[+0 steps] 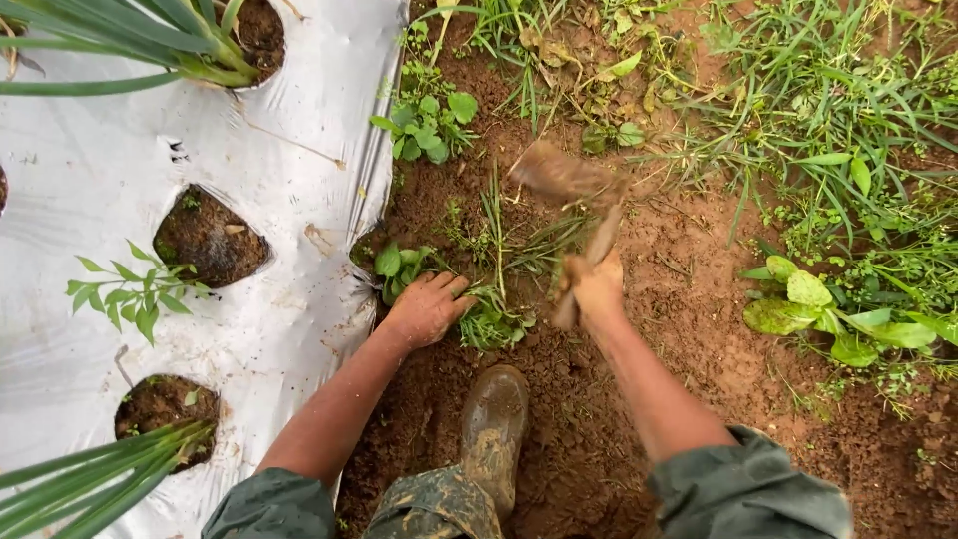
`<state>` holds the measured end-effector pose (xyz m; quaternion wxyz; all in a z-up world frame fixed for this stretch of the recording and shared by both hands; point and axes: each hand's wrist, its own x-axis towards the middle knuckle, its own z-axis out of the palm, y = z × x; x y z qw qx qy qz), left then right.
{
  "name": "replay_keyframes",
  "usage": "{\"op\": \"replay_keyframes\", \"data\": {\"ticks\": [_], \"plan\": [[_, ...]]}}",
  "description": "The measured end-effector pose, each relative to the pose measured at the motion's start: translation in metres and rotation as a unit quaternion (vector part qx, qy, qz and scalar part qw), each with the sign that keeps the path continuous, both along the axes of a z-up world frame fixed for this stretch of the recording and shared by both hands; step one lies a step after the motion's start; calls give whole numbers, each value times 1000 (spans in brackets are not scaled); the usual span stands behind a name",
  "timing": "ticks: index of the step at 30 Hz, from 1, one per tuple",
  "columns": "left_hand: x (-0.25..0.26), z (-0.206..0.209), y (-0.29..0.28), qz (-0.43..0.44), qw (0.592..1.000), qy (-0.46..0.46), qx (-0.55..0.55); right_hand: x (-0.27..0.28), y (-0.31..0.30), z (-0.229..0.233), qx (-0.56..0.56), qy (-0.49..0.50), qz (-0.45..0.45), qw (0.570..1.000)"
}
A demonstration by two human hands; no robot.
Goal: The person kneels in a muddy garden and removes weeds by hand from around plants growing in plastic mulch. They then use a small hand hoe to loosen the soil and pull out additional weeds from the bare ground between the rows.
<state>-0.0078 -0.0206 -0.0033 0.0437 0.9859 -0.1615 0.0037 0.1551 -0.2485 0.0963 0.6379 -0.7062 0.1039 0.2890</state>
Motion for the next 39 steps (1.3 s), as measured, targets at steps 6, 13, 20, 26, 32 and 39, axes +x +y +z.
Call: {"op": "replay_keyframes", "data": {"ticks": [6,13,20,26,32,39], "plan": [[13,5,-15,10,997,55,58,-15,9,22,-10,18,48,999],[22,-8,-28,34,994,81,59,-26,-37,18,-37,43,129,990],[8,-29,-31,57,987,149,30,24,2,-21,64,18,-80,995],[5,19,-37,78,958,271,-56,-43,-56,0,-67,-21,275,959],[8,35,-41,117,933,336,-58,-13,-3,28,-53,-40,29,997],[0,31,-37,128,932,332,-70,0,10,-21,30,21,73,997]]}}
